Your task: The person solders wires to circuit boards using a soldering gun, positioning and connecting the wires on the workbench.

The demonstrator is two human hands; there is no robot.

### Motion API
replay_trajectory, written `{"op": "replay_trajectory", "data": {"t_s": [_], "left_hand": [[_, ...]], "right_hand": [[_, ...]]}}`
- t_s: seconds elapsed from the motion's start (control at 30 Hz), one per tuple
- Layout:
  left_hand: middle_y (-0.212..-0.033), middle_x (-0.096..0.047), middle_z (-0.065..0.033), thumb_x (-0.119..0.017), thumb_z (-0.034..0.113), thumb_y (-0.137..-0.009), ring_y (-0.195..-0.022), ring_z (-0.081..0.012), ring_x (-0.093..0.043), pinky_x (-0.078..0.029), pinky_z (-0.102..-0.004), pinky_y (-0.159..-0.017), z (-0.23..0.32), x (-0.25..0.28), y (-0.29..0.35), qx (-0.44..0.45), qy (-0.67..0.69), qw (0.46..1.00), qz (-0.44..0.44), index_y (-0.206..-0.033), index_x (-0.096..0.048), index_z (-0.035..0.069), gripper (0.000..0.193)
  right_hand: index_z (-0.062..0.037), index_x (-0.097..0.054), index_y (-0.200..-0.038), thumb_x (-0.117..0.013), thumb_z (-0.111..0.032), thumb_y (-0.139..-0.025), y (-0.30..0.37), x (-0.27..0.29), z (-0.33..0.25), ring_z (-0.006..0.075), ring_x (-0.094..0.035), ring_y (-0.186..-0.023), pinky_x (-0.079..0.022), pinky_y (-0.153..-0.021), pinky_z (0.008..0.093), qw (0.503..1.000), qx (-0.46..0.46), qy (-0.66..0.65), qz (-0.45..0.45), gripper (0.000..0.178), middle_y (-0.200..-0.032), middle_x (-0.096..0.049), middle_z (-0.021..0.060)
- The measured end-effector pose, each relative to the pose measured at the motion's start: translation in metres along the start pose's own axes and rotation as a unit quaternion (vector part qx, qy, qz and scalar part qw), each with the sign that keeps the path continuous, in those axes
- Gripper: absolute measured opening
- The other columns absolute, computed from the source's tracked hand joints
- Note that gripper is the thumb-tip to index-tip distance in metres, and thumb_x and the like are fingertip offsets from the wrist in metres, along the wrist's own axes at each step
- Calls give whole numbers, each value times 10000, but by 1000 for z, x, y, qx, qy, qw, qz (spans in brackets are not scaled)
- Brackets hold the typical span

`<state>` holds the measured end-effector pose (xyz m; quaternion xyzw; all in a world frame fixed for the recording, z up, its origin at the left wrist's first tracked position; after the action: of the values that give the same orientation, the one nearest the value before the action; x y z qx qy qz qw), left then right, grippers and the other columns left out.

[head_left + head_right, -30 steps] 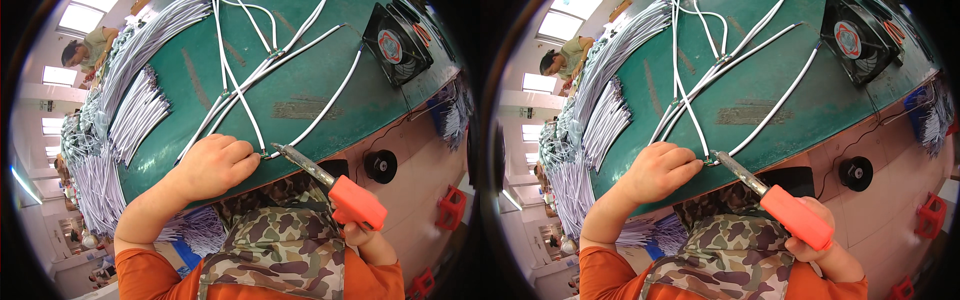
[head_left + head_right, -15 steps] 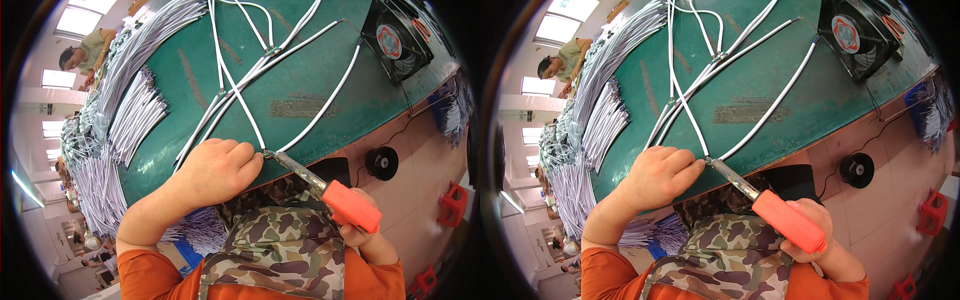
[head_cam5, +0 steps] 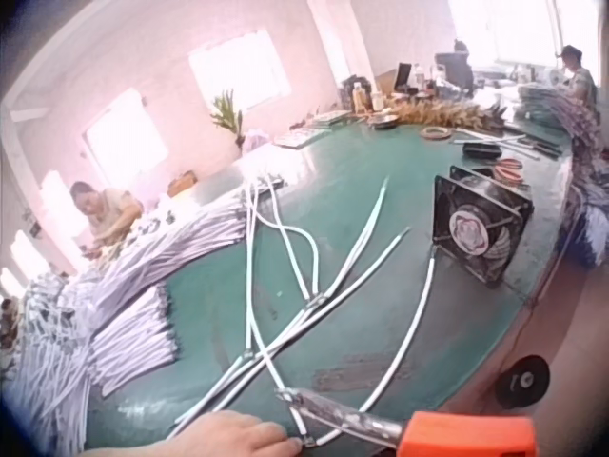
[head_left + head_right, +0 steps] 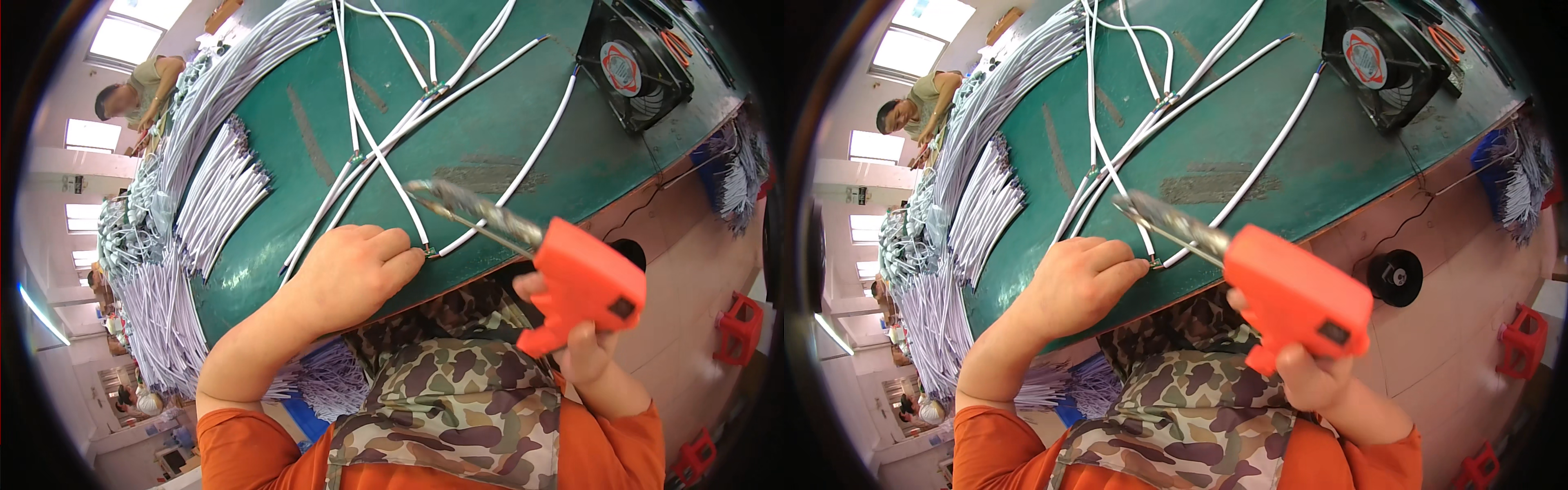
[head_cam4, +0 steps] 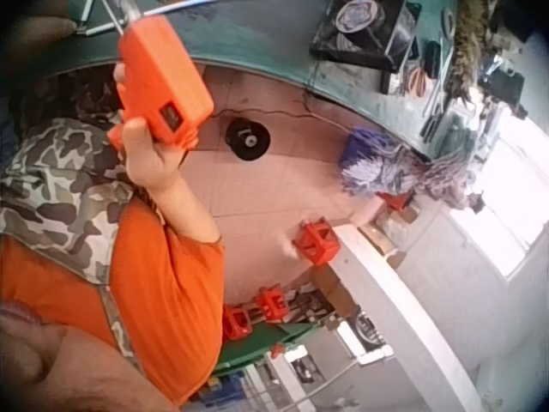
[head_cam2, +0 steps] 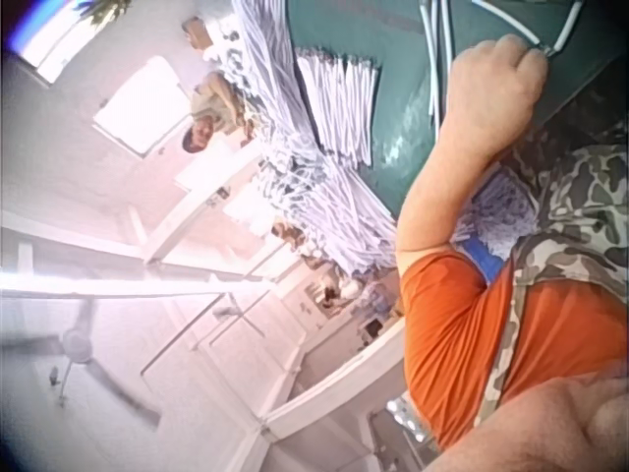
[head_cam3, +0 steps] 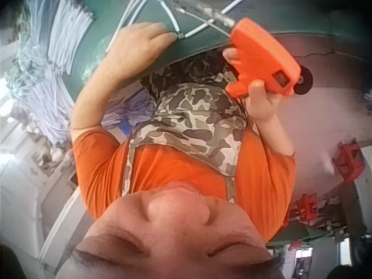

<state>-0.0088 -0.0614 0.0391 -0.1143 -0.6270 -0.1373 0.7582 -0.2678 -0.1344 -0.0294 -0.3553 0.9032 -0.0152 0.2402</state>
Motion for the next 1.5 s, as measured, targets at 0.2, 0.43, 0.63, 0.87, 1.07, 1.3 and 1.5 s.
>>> {"op": "replay_trajectory", "data": {"t_s": [0.2, 0.43, 0.63, 0.87, 1.07, 1.3, 1.5], "left_hand": [[-795, -562, -65, -606, 123, -773, -729, -266, -625, -511, -389, -620, 3, -2, 2, 19, 3, 1000, 15, -974, -649, 57, 216], [-830, -607, -63, -653, 112, -746, -722, -274, -641, -519, -388, -634, 4, -6, 8, 34, 44, 994, 97, -989, -674, 76, 246], [-832, -607, -62, -663, 103, -741, -717, -272, -636, -515, -393, -631, 4, -16, 9, 38, 61, 993, 96, -991, -673, 85, 251], [-806, -579, -54, -666, 98, -737, -680, -263, -614, -497, -387, -594, 6, -16, 13, 25, 42, 993, 111, -946, -667, 83, 209], [-789, -588, -58, -726, 39, -717, -617, -266, -596, -469, -379, -525, 9, -9, 35, 63, 48, 990, 117, -950, -665, 65, 242], [-827, -610, -79, -713, 3, -717, -703, -280, -619, -492, -377, -557, 6, -12, 53, 77, 73, 983, 147, -985, -674, 45, 274], [-864, -589, -69, -669, 58, -730, -709, -237, -598, -492, -355, -605, 10, -19, 52, 51, 33, 987, 151, -989, -664, 33, 260]], "right_hand": [[36, -463, -1365, -477, -312, -1032, -66, -44, 13, 206, -580, -1151, -448, -1000, 373, 989, -2, -144, -34, 482, -1255, -610, 148], [-16, -471, -1368, -468, -347, -1046, -76, -63, 24, 173, -581, -1125, -452, -973, 331, 984, -98, -151, 11, 462, -1229, -623, 106], [3, -453, -1374, -472, -407, -1034, -52, -63, 31, 205, -562, -1171, -426, -1030, 380, 983, -54, -173, 40, 533, -1258, -600, 126], [-2, -453, -1380, -488, -413, -1028, -57, -59, 38, 208, -562, -1180, -427, -1039, 384, 985, -35, -168, -10, 542, -1270, -597, 128], [-13, -459, -1394, -487, -373, -1036, -67, -77, 49, 188, -577, -1157, -455, -1010, 362, 982, -58, -161, -75, 508, -1274, -605, 120], [-11, -467, -1386, -488, -372, -1036, -69, -86, 51, 194, -582, -1165, -460, -1000, 361, 981, -71, -149, -100, 503, -1257, -617, 121], [-13, -478, -1375, -495, -378, -1032, -67, -87, 53, 194, -582, -1158, -461, -996, 363, 982, -69, -144, -99, 501, -1251, -622, 118]]}}
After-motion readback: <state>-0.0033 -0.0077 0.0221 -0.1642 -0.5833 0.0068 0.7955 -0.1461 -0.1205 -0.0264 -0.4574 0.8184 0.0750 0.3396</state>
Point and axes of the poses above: each hand's wrist, its own y-axis away from the middle knuckle, its own x-axis out of the back of the hand, z = x × y, the point moved 2 cm from there along -y, towards the middle knuckle
